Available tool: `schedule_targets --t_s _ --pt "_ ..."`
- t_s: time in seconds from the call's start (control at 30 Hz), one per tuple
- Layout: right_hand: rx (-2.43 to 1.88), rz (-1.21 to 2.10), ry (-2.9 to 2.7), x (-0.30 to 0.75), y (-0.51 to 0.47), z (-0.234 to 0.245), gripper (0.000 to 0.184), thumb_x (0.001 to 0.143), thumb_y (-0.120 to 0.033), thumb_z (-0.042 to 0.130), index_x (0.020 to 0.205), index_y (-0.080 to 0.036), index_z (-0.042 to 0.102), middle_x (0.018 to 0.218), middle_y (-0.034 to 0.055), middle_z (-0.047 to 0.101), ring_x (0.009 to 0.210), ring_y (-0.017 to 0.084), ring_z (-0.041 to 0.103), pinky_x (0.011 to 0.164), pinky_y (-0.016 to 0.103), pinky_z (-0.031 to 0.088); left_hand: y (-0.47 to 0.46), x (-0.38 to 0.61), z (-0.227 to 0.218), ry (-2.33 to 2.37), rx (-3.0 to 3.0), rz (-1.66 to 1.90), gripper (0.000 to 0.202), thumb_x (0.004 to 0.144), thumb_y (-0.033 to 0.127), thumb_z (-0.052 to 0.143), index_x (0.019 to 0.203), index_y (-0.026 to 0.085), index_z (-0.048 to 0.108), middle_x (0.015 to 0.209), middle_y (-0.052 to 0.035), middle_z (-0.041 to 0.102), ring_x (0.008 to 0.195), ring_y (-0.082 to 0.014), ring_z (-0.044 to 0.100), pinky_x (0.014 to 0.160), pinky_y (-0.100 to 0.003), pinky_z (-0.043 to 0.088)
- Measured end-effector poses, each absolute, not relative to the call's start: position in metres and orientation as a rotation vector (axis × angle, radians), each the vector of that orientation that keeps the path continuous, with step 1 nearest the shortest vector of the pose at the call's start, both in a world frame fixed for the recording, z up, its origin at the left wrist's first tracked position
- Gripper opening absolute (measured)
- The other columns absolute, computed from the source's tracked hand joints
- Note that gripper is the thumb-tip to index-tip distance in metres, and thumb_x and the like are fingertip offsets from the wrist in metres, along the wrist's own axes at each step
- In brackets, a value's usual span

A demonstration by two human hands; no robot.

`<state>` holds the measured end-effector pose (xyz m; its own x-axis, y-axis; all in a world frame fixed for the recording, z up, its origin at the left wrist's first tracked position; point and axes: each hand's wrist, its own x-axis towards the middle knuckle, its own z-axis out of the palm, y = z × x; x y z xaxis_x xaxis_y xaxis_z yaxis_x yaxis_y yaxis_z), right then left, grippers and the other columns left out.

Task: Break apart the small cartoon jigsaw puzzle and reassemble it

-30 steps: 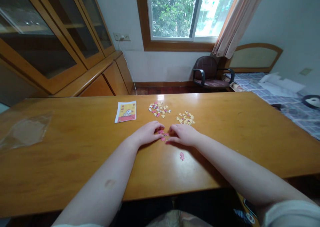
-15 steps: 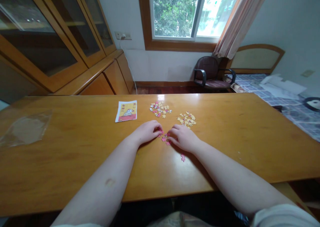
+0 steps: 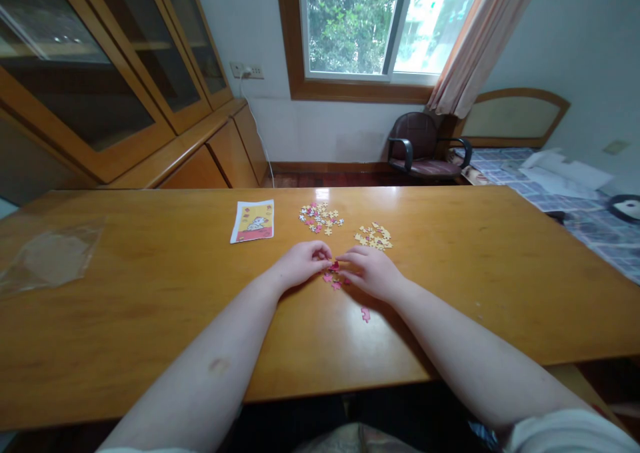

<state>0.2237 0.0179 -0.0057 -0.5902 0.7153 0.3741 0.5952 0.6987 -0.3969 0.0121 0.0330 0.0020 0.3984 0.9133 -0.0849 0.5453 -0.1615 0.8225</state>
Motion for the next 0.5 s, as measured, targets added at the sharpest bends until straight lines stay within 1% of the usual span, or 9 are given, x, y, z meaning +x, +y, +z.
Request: schedule_targets --t_s 0.1,0.23,0.3,0.4,0.5 --pt "-0.979 0.325 -2.461 0.223 0.018 -0.008 0.017 0.087 -0.031 0.058 0.095 -0.021 0.07 0.089 0.0052 0.067 0.077 0.015 0.061 0.072 0.025 0.046 0.031 0.014 0.003 1.211 1.793 0.581 0.019 0.07 0.033 0.065 0.078 0.017 0.06 0.068 0.0015 0.059 0.064 -0.0125 0.055 0.063 -0.024 0.045" --pt "-1.012 0.315 -2.465 0.225 0.018 -0.008 0.02 0.088 -0.032 0.057 0.099 -0.02 0.069 0.095 0.0066 0.067 0.081 0.015 0.061 0.074 0.025 0.045 0.029 0.015 0.004 1.142 1.734 0.595 0.021 0.069 0.034 0.067 0.075 0.016 0.058 0.065 0.0025 0.057 0.062 -0.0117 0.053 0.061 -0.024 0.044" --pt "-1.013 0.312 -2.498 0.226 0.017 -0.005 0.019 0.088 -0.031 0.056 0.096 -0.02 0.069 0.094 0.0059 0.067 0.08 0.014 0.061 0.072 0.024 0.044 0.029 0.015 0.002 1.119 1.715 0.594 0.022 0.069 0.034 0.067 0.079 0.016 0.058 0.067 0.002 0.058 0.063 -0.0121 0.054 0.062 -0.025 0.044" --pt "-1.03 0.303 -2.593 0.227 0.013 0.004 0.018 0.088 -0.029 0.056 0.088 -0.021 0.071 0.086 0.0045 0.067 0.076 0.014 0.061 0.068 0.023 0.042 0.031 0.015 -0.001 1.174 1.742 0.623 0.023 0.072 0.033 0.064 0.087 0.016 0.06 0.072 0.0007 0.061 0.064 -0.0123 0.056 0.062 -0.025 0.045" --pt "-1.089 0.29 -2.668 0.225 0.009 0.012 0.019 0.088 -0.03 0.055 0.087 -0.021 0.071 0.084 0.0045 0.067 0.075 0.014 0.06 0.066 0.023 0.041 0.033 0.013 -0.002 1.322 1.814 0.64 0.02 0.075 0.033 0.06 0.085 0.016 0.061 0.072 0.0002 0.062 0.06 -0.0121 0.054 0.059 -0.025 0.044"
